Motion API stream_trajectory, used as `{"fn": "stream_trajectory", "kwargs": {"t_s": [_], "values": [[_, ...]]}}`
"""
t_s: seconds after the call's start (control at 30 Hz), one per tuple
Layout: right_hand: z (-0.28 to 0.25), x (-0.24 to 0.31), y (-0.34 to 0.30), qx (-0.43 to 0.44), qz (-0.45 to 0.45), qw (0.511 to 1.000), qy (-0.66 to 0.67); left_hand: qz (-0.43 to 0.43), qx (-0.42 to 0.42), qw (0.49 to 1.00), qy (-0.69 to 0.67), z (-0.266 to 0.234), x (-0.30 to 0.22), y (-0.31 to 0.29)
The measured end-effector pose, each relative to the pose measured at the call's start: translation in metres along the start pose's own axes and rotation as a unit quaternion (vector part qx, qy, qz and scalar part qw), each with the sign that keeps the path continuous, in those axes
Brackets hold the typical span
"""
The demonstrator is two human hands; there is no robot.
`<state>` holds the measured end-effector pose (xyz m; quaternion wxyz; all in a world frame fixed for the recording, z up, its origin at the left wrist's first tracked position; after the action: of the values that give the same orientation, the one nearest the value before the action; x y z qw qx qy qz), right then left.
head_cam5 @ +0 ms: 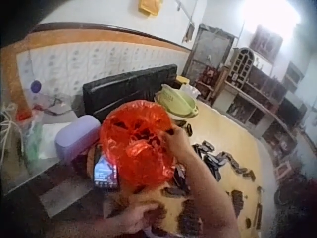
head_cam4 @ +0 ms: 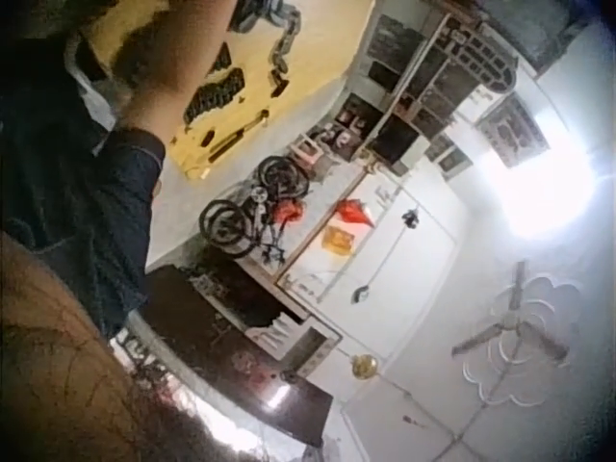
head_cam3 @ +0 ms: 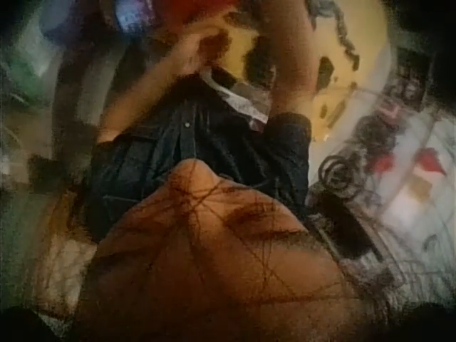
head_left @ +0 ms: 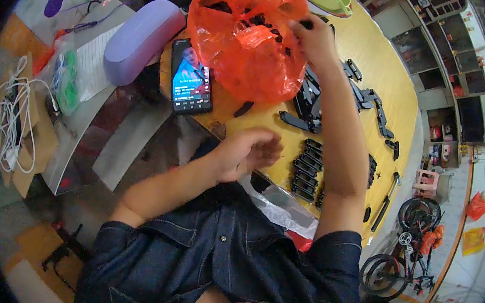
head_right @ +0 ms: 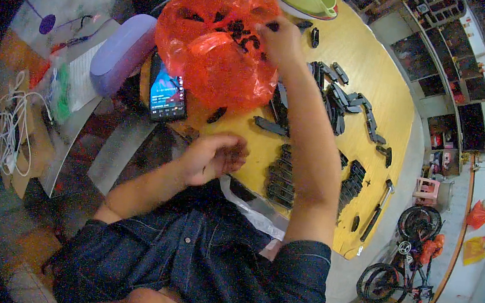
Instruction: The person sorts and assembles small black components on a wooden table, using a hammer to join them.
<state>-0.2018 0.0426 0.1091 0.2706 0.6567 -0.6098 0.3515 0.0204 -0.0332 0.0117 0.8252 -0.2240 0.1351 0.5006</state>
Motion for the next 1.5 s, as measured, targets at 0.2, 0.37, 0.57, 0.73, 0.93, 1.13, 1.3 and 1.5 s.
{"fn": "stream_trajectory", "kwargs": {"t_s": [0.2,0.37,0.57,0.73,0.93,1.13,1.3,1.5], "values": [[-0.023,0.017,-0.142,0.174,-0.074,0.962,-0.199,0.081,-0.075,0.978,-0.179,0.044,-0.012,0.044],[-0.012,0.009,-0.171,0.144,-0.117,0.943,-0.277,0.134,0.138,0.949,-0.25,0.036,0.001,0.049],[-0.008,0.0,-0.206,0.071,-0.106,0.955,-0.267,0.169,0.064,0.961,-0.208,0.035,0.014,0.034],[-0.018,-0.005,-0.24,-0.044,-0.105,0.978,-0.174,0.153,0.077,0.973,-0.154,0.04,0.025,0.016],[-0.031,-0.019,-0.285,-0.179,-0.123,0.973,-0.073,0.104,0.085,0.966,-0.221,0.051,0.047,0.002],[-0.032,-0.036,-0.34,-0.241,-0.073,0.968,0.014,0.055,0.088,0.961,-0.255,0.072,0.063,-0.029],[-0.02,-0.044,-0.367,-0.205,-0.023,0.978,-0.038,0.034,0.073,0.972,-0.222,0.08,0.071,-0.049],[-0.02,-0.047,-0.384,-0.18,0.019,0.98,-0.085,0.007,0.118,0.971,-0.206,0.073,0.085,-0.052]]}}
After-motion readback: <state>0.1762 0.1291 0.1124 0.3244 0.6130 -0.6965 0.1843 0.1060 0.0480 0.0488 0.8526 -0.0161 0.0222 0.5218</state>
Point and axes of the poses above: each hand's wrist, its own y-axis towards the middle knuckle, its own z-axis out of the palm, x = y × z, the point moved 3 cm from there along y, towards the middle knuckle, and after that the axes turned 14 degrees about z, right-handed, at the moved point
